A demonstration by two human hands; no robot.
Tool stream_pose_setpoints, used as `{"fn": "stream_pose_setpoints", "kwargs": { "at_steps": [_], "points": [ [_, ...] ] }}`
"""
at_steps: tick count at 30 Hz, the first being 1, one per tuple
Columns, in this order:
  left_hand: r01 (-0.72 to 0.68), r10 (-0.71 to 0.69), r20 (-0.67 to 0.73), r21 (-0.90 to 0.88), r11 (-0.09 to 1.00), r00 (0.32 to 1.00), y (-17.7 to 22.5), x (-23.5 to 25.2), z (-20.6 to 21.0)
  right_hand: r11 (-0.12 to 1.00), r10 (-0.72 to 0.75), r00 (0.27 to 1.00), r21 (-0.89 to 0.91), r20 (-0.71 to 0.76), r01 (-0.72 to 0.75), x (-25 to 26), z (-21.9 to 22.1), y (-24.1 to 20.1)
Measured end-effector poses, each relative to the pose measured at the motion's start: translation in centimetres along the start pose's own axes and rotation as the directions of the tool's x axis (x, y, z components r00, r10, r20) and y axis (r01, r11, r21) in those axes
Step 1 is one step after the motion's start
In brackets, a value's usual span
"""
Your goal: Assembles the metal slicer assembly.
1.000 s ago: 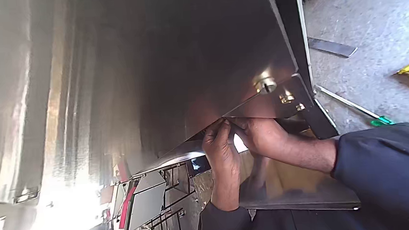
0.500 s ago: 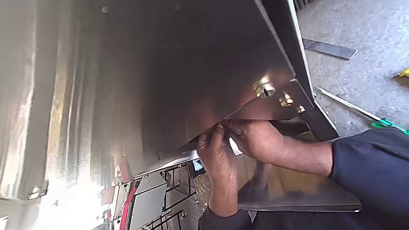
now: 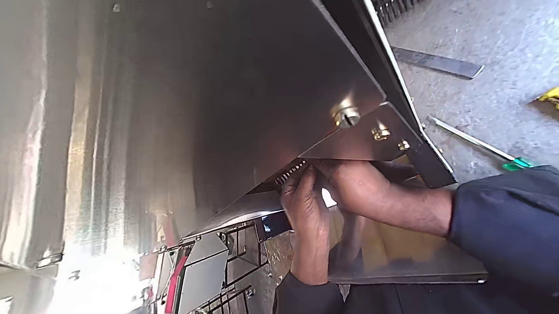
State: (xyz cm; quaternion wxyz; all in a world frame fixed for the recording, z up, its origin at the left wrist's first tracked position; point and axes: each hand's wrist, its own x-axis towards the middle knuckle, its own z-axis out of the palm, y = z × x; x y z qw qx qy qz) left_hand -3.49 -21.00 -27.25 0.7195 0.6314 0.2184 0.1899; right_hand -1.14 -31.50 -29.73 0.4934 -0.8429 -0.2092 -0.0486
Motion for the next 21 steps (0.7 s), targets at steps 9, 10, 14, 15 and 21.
{"fn": "stream_pose_setpoints", "kwargs": {
  "at_steps": [9,10,14,15,21],
  "points": [
    [0.035,-0.034,-0.021,0.013,0.999,0.999,1.8,0.4,0.4,0.994,-0.030,0.995,0.101,-0.095,0.039,0.8,0.8,-0.2],
    [0.032,-0.032,-0.023,0.022,0.999,0.999,1.9,0.5,0.4,0.993,-0.033,0.995,0.109,-0.089,0.042,0.8,0.7,0.0],
    [0.077,-0.075,-0.023,0.067,0.995,0.997,0.3,0.3,-0.1,0.988,0.100,0.987,0.107,0.122,-0.113,0.3,-0.4,0.0],
    [0.080,-0.079,-0.024,0.051,0.995,0.997,0.3,0.3,0.3,0.988,0.099,0.990,0.110,0.105,-0.111,0.4,-0.5,0.2],
    [0.062,-0.060,-0.059,0.046,0.997,0.996,1.1,0.0,0.3,0.984,0.042,0.999,0.171,0.022,-0.045,0.1,0.4,0.3]
  ]
}}
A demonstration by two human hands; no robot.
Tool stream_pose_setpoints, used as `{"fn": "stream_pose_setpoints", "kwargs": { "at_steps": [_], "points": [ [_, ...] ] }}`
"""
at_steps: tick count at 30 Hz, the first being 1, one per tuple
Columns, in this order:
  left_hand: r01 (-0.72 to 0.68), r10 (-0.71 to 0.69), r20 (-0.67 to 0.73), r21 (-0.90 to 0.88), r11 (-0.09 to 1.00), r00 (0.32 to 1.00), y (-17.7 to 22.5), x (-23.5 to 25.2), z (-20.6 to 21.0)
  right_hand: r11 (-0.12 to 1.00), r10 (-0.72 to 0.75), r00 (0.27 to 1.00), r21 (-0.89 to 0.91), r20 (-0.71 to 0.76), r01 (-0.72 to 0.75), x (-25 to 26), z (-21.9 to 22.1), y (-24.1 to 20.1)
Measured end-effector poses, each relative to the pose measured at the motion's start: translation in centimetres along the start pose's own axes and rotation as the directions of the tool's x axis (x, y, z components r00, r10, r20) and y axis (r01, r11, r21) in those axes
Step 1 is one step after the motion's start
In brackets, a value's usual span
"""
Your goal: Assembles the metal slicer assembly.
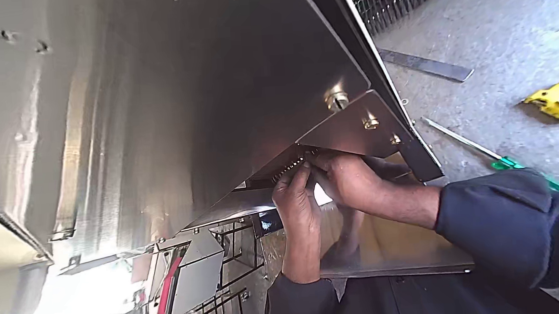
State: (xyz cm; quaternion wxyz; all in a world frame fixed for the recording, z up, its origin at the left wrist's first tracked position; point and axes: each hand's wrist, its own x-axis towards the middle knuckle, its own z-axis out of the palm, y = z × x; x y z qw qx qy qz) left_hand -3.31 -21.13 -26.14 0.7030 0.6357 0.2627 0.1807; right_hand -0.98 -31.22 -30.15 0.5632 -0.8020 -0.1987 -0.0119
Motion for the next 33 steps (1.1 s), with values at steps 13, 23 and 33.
{"fn": "stream_pose_setpoints", "kwargs": {
  "at_steps": [13,23,33],
  "points": [
    [0.002,-0.002,-0.008,0.047,0.999,1.000,-0.2,0.2,0.5,0.990,0.116,0.990,0.070,0.081,-0.122,0.5,-0.7,-0.1],
    [-0.001,0.002,-0.010,0.069,0.998,1.000,-0.4,0.3,0.7,0.980,0.186,0.973,0.042,0.138,-0.194,0.6,-1.1,-0.2],
    [-0.005,0.005,0.003,0.082,0.997,1.000,-0.6,0.3,0.5,0.988,0.151,0.985,0.011,0.082,-0.152,0.4,-0.7,-0.1]
  ]
}}
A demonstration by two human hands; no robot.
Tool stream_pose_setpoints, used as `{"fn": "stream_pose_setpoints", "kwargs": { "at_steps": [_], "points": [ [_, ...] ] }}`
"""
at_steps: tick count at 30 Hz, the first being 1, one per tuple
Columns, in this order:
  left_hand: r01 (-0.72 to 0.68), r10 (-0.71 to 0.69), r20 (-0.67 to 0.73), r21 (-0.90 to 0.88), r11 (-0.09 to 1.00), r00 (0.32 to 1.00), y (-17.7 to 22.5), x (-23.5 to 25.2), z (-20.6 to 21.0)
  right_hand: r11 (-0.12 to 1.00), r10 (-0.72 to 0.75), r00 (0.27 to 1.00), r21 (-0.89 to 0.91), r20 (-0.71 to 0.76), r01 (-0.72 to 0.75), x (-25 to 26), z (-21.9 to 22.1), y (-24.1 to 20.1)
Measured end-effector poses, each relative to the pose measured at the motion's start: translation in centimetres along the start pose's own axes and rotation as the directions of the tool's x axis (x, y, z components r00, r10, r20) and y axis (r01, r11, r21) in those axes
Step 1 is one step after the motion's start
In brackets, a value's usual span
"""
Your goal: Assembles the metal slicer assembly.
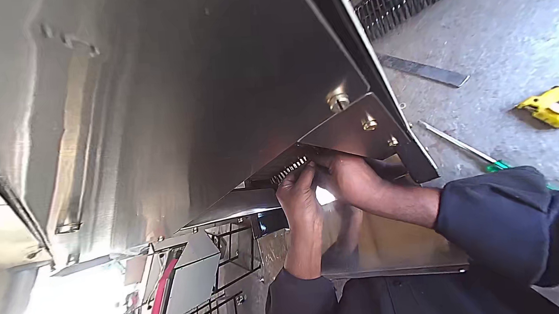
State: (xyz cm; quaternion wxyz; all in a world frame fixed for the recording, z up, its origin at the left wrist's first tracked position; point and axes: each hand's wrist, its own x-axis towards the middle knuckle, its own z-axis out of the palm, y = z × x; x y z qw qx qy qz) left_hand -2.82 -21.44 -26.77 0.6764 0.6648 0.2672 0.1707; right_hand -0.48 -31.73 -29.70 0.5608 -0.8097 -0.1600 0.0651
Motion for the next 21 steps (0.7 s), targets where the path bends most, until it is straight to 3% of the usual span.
{"fn": "stream_pose_setpoints", "kwargs": {
  "at_steps": [4,7,9,13,15,17,21],
  "points": [
    [0.064,-0.081,0.145,0.117,0.991,0.986,0.5,-1.7,-2.7,0.999,0.012,0.987,-0.049,0.158,-0.005,-1.7,-1.1,-0.6],
    [0.002,-0.080,0.299,0.253,0.967,0.951,-0.7,-3.9,-7.0,0.994,-0.044,0.941,-0.078,0.337,0.075,-3.8,-2.1,0.4],
    [-0.160,0.011,0.356,0.393,0.906,0.934,-1.7,-4.8,-9.1,0.981,-0.115,0.924,-0.105,0.366,0.163,-4.4,-2.0,1.0],
    [-0.457,0.288,0.357,0.645,0.612,0.889,-3.4,-5.9,-11.8,0.948,-0.186,0.917,-0.179,0.354,0.262,-3.7,-1.6,1.2],
    [-0.494,0.377,0.329,0.684,0.537,0.866,-4.9,-6.3,-12.5,0.936,-0.207,0.924,-0.211,0.320,0.282,-3.9,-1.4,1.3],
    [-0.520,0.447,0.301,0.671,0.529,0.842,-5.8,-6.4,-12.5,0.927,-0.228,0.927,-0.224,0.299,0.300,-4.2,-1.2,1.5],
    [-0.592,0.546,0.329,0.687,0.422,0.771,-5.9,-6.5,-11.8,0.899,-0.290,0.922,-0.258,0.255,0.354,-4.2,-1.0,1.6]
  ]
}}
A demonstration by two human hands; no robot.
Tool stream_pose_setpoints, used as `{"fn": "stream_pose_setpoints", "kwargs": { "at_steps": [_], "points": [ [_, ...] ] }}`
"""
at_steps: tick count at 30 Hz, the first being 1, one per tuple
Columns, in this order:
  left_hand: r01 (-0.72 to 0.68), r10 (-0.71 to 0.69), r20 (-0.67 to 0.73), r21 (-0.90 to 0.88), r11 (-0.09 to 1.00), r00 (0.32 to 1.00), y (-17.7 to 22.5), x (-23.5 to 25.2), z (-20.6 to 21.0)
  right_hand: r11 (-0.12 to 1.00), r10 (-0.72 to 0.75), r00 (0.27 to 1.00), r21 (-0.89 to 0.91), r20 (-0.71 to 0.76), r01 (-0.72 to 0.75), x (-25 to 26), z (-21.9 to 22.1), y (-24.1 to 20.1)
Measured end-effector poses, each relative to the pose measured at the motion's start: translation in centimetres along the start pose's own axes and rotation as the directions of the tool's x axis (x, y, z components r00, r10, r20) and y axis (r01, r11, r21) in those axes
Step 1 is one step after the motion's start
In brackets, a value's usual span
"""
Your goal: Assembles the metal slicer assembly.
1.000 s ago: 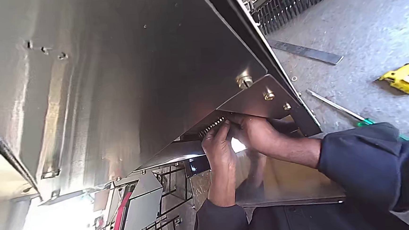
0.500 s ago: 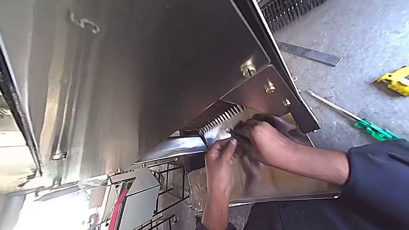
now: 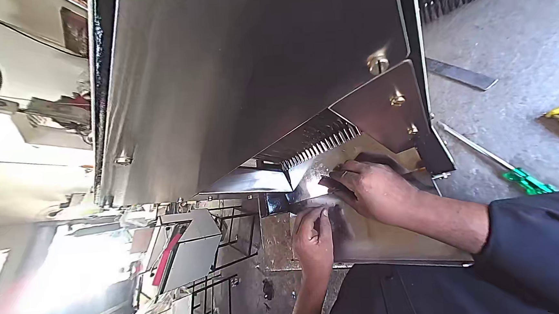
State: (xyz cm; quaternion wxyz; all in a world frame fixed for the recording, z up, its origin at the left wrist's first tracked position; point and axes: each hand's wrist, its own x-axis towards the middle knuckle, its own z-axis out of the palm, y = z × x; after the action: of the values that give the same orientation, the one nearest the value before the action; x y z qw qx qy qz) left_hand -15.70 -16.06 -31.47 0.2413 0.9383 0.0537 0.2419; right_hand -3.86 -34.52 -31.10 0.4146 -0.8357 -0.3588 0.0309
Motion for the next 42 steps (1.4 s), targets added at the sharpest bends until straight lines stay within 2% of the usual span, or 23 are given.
{"fn": "stream_pose_setpoints", "kwargs": {
  "at_steps": [2,4,6,7,8,9,10,12,15,20,25,29,37,40,42],
  "points": [
    [-0.013,0.012,0.006,0.022,1.000,1.000,0.0,-0.1,0.0,1.000,-0.023,0.999,-0.014,-0.044,0.022,0.0,0.2,0.0],
    [0.034,-0.032,0.044,-0.024,0.999,0.999,0.1,0.1,-0.1,1.000,-0.027,0.996,0.001,-0.084,0.027,0.1,0.4,0.0],
    [0.206,-0.177,0.148,-0.211,0.955,0.973,0.8,0.9,-0.3,0.999,-0.002,0.994,0.050,-0.108,0.007,0.2,0.2,-0.1],
    [0.330,-0.266,0.215,-0.364,0.871,0.940,1.5,1.6,-0.3,0.997,0.010,0.993,0.075,-0.114,-0.002,0.4,0.2,-0.4],
    [0.432,-0.335,0.274,-0.517,0.739,0.901,2.3,2.4,-0.2,0.996,0.012,0.993,0.094,-0.115,-0.001,0.5,0.3,-0.8],
    [0.481,-0.383,0.297,-0.623,0.616,0.875,3.2,3.5,0.2,0.994,0.008,0.994,0.109,-0.108,0.004,0.7,0.3,-1.3],
    [0.484,-0.422,0.279,-0.697,0.529,0.863,4.0,4.5,0.6,0.994,0.008,0.995,0.108,-0.099,0.002,1.1,0.4,-1.7],
    [0.456,-0.474,0.219,-0.756,0.470,0.853,4.7,6.2,1.2,0.997,0.024,0.993,0.081,-0.114,-0.015,1.9,0.5,-2.4],
    [0.490,-0.480,0.241,-0.709,0.507,0.844,4.1,8.0,1.6,0.997,0.060,0.988,0.046,-0.139,-0.054,3.2,1.1,-2.3],
    [0.522,-0.400,0.341,-0.637,0.567,0.851,3.4,9.9,1.8,0.996,0.080,0.950,-0.012,-0.303,-0.087,5.3,1.8,-0.9],
    [0.472,-0.379,0.293,-0.661,0.584,0.878,2.8,9.6,3.0,0.995,0.068,0.934,-0.045,-0.352,-0.089,5.9,2.4,-0.3],
    [0.377,-0.285,0.247,-0.602,0.704,0.926,1.9,9.7,3.2,0.993,0.029,0.922,-0.097,-0.387,-0.072,6.0,2.6,-0.3],
    [0.280,-0.195,0.212,-0.526,0.803,0.958,1.0,10.1,2.9,0.995,0.004,0.920,-0.086,-0.391,-0.041,6.5,2.9,-0.5],
    [0.248,-0.179,0.184,-0.490,0.836,0.967,1.2,10.6,2.9,0.996,0.024,0.924,-0.066,-0.381,-0.053,6.9,2.6,-0.8],
    [0.261,-0.186,0.205,-0.447,0.856,0.961,1.3,10.3,2.9,0.994,0.089,0.935,-0.032,-0.342,-0.106,6.7,2.7,-0.9]
  ]
}}
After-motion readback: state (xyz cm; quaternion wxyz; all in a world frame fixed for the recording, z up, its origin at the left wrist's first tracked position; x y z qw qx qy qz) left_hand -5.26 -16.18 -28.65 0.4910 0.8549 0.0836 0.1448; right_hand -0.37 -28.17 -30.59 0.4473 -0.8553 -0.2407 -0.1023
